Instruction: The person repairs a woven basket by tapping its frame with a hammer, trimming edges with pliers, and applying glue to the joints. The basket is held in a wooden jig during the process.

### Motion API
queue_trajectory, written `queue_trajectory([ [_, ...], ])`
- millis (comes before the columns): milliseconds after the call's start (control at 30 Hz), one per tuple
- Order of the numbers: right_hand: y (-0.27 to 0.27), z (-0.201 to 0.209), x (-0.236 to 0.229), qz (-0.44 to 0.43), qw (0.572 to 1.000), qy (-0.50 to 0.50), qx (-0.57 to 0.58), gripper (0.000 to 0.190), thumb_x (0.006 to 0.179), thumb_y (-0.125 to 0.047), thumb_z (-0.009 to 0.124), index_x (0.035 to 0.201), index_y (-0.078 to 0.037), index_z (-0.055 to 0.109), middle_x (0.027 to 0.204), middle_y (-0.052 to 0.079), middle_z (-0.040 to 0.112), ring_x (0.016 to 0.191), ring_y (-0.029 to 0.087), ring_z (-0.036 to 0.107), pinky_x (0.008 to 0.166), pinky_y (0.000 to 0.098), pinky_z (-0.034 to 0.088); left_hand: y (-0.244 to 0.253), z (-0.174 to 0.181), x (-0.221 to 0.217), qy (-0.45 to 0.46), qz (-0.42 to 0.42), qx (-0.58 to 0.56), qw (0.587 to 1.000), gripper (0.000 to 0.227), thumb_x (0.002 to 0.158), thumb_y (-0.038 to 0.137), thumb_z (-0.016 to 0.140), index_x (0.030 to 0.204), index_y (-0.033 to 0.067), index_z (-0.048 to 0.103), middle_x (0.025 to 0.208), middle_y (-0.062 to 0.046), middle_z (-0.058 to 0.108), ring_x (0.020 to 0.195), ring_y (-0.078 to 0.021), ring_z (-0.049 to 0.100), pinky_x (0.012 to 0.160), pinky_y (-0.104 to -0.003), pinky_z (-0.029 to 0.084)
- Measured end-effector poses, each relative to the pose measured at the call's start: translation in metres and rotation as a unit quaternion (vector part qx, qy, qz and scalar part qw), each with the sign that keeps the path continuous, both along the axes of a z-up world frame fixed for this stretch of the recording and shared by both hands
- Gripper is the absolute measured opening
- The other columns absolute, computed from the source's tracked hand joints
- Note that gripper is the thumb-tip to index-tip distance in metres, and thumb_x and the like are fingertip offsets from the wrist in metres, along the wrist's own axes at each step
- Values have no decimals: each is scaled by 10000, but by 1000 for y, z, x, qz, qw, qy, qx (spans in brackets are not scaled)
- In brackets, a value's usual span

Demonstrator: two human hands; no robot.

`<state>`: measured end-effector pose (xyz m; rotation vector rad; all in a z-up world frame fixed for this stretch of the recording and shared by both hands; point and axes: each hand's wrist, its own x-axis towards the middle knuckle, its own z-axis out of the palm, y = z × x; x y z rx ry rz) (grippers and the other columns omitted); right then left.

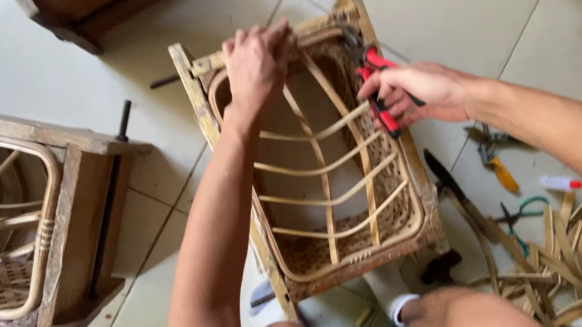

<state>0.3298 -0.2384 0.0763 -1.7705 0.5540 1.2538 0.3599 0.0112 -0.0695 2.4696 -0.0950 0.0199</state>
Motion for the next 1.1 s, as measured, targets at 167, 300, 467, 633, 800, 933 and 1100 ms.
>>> queue_trajectory([
  [167, 9, 9, -2, 14, 1000, -18, 20, 408, 931, -266, 487, 1248, -38, 605, 1010, 89, 698, 948, 206, 722, 833, 392, 547, 4, 18, 4, 38, -10, -32, 999, 396, 998, 446, 621, 1309, 214, 697, 1181, -38, 728, 1051, -224, 594, 1016, -412, 363],
  [300, -22, 28, -20, 26, 998, -29, 51, 397, 932, -346, 525, 1188, -82, 674, 981, 51, 724, 893, 170, 700, 781, 334, 523, 23, 38, -25, -127, -28, -96, 987, 381, 978, 267, 735, 1314, 90, 708, 1349, -133, 679, 1296, -316, 532, 1104, -481, 310],
  [467, -101, 40, -112, 138, 913, -353, -153, 367, 1013, -361, 637, 982, 0, 693, 784, 118, 707, 717, 245, 681, 675, 364, 559, 71, 47, -161, -206, 33, -14, 978, 320, 1035, 37, 680, 1353, 61, 688, 1406, -113, 670, 1365, -312, 617, 1234, -575, 363],
  [633, -124, 2, -162, 143, 783, -578, -182, 467, 943, -334, 743, 1183, 30, 576, 934, 157, 662, 784, 274, 672, 724, 385, 548, 40, 61, -271, -171, 32, -33, 984, 433, 947, 72, 734, 1363, 40, 620, 1412, -175, 624, 1370, -350, 564, 1191, -551, 408],
  [800, -112, -40, -137, 187, 697, -671, -170, 676, 902, -304, 811, 1427, 47, 571, 1138, 169, 623, 910, 277, 657, 745, 398, 573, 8, 63, -306, -68, 76, -38, 994, 569, 967, 79, 669, 1485, -46, 470, 1558, -249, 454, 1491, -431, 390, 1213, -486, 359],
  [933, -110, -69, -101, 258, 618, -684, -288, 719, 822, -280, 875, 1455, -50, 623, 1151, 133, 569, 978, 274, 621, 709, 391, 555, 11, 54, -311, -42, 82, -12, 996, 572, 993, 105, 599, 1514, -56, 426, 1600, -270, 385, 1520, -439, 308, 1236, -494, 287],
  [1100, -116, -95, -67, 284, 629, -662, -292, 767, 797, -264, 877, 1497, -71, 631, 1138, 131, 556, 988, 269, 590, 666, 372, 541, 12, 51, -313, -27, 86, 1, 996, 543, 1014, 122, 570, 1517, -35, 440, 1606, -253, 385, 1510, -416, 344, 1226, -501, 300],
])
